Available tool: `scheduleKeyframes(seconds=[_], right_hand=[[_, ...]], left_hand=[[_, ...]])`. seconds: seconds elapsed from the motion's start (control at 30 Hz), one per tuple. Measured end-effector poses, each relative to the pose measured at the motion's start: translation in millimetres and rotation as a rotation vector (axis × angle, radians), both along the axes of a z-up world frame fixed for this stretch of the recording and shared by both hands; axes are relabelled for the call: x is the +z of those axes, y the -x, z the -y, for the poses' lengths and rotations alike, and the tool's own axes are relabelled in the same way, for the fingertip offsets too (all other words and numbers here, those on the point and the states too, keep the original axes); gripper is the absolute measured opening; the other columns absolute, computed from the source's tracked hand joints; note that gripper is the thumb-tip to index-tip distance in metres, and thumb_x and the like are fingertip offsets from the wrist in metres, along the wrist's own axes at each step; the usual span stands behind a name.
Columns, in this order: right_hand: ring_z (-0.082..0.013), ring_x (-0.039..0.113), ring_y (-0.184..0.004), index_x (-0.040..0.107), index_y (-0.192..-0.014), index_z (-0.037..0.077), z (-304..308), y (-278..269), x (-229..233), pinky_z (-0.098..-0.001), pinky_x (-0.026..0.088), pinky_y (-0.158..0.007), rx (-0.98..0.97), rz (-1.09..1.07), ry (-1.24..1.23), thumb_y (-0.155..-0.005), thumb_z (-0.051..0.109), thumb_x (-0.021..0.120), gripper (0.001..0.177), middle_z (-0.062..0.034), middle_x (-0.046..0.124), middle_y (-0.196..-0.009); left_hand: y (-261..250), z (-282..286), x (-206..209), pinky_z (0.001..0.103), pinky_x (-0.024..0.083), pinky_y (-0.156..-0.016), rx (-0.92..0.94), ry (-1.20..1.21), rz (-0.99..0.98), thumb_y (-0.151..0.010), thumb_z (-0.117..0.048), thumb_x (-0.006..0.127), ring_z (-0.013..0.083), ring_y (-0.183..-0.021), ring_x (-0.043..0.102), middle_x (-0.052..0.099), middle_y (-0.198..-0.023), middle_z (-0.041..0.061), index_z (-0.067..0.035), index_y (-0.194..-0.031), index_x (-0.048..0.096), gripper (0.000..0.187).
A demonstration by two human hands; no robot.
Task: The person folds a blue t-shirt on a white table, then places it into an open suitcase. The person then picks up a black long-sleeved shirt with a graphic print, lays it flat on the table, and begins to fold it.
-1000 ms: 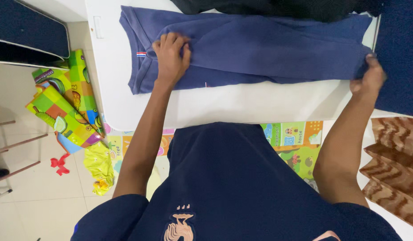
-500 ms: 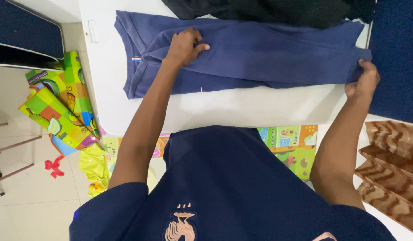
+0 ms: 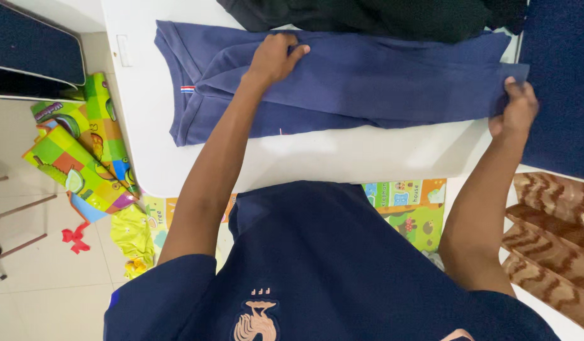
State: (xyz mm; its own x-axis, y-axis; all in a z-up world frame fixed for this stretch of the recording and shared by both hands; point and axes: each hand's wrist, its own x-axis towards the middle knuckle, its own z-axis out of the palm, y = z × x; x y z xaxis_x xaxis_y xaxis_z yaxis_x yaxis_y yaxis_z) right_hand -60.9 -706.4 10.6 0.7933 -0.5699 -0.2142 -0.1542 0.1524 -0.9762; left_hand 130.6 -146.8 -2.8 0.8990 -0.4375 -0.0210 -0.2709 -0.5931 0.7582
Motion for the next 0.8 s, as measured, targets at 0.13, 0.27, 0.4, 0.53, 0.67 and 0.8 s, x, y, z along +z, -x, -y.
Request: scheduleKeyframes(seconds=[0.13, 0.27, 0.4, 0.53, 0.67, 0.8], right_hand=[[-0.0219, 0.072, -0.099, 0.071, -0.116, -0.001, -4.8, 1.5, 6.9, -0.0388, 0.061, -0.096, -0.066, 0.038, -0.086, -0.101, 0.004, 0.07, 0.017, -0.0105, 0.074, -0.109], [-0.018, 0.07, -0.095, 0.075, -0.114, -0.001, 6.9, -2.0, -10.2, -0.0313, 0.058, -0.091, -0.086, -0.089, 0.074, -0.096, -0.001, 0.072, 0.018, -0.0085, 0.075, -0.106], [-0.0132, 0.067, -0.093, 0.074, -0.111, 0.0, 29.7, -13.1, -28.9, -0.026, 0.053, -0.085, -0.1, -0.22, 0.403, -0.091, -0.002, 0.075, 0.02, -0.0051, 0.074, -0.104], [-0.0137, 0.066, -0.093, 0.072, -0.11, -0.002, 40.3, -13.7, -34.0, -0.026, 0.053, -0.086, -0.106, -0.122, 0.422, -0.09, -0.004, 0.075, 0.02, -0.0053, 0.072, -0.103], [-0.0128, 0.065, -0.091, 0.073, -0.109, -0.001, 31.8, -13.3, -39.7, -0.0264, 0.053, -0.083, -0.069, -0.241, 0.594, -0.094, 0.001, 0.075, 0.015, -0.005, 0.072, -0.101], [-0.0131, 0.068, -0.09, 0.072, -0.109, -0.001, 26.5, -15.9, -42.5, -0.0269, 0.054, -0.082, -0.038, -0.282, 0.671, -0.097, 0.003, 0.074, 0.013, -0.0057, 0.074, -0.101]], left_hand=[[0.1, -0.6, -9.5, 0.053, 0.053, -0.074, 0.144, 0.047, 0.086, -0.101, -0.04, 0.065, 0.0445, -0.084, 0.068, 0.071, -0.082, 0.022, -0.002, -0.09, 0.072, 0.04], [-2.1, 2.3, -22.3, 0.053, 0.054, -0.074, 0.179, -0.072, 0.156, -0.097, -0.037, 0.067, 0.0437, -0.085, 0.07, 0.073, -0.09, 0.021, -0.003, -0.092, 0.071, 0.035], [-4.9, 19.6, -18.1, 0.054, 0.054, -0.077, 0.163, -0.091, 0.162, -0.095, -0.04, 0.071, 0.0443, -0.09, 0.069, 0.073, -0.096, 0.023, -0.003, -0.1, 0.071, 0.037], [-4.6, 13.1, 0.9, 0.05, 0.055, -0.082, 0.213, -0.101, 0.068, -0.094, -0.039, 0.072, 0.0401, -0.095, 0.069, 0.072, -0.099, 0.018, -0.007, -0.107, 0.072, 0.035], [13.6, 5.5, 22.1, 0.053, 0.046, -0.095, 0.209, -0.182, 0.198, -0.093, -0.027, 0.071, 0.0388, -0.114, 0.058, 0.065, -0.119, 0.017, -0.007, -0.116, 0.07, 0.03], [62.7, 5.7, 25.4, 0.053, 0.032, -0.119, 0.088, -0.128, 0.308, -0.102, -0.026, 0.067, 0.0319, -0.142, 0.043, 0.054, -0.141, 0.01, -0.011, -0.129, 0.069, 0.032]])
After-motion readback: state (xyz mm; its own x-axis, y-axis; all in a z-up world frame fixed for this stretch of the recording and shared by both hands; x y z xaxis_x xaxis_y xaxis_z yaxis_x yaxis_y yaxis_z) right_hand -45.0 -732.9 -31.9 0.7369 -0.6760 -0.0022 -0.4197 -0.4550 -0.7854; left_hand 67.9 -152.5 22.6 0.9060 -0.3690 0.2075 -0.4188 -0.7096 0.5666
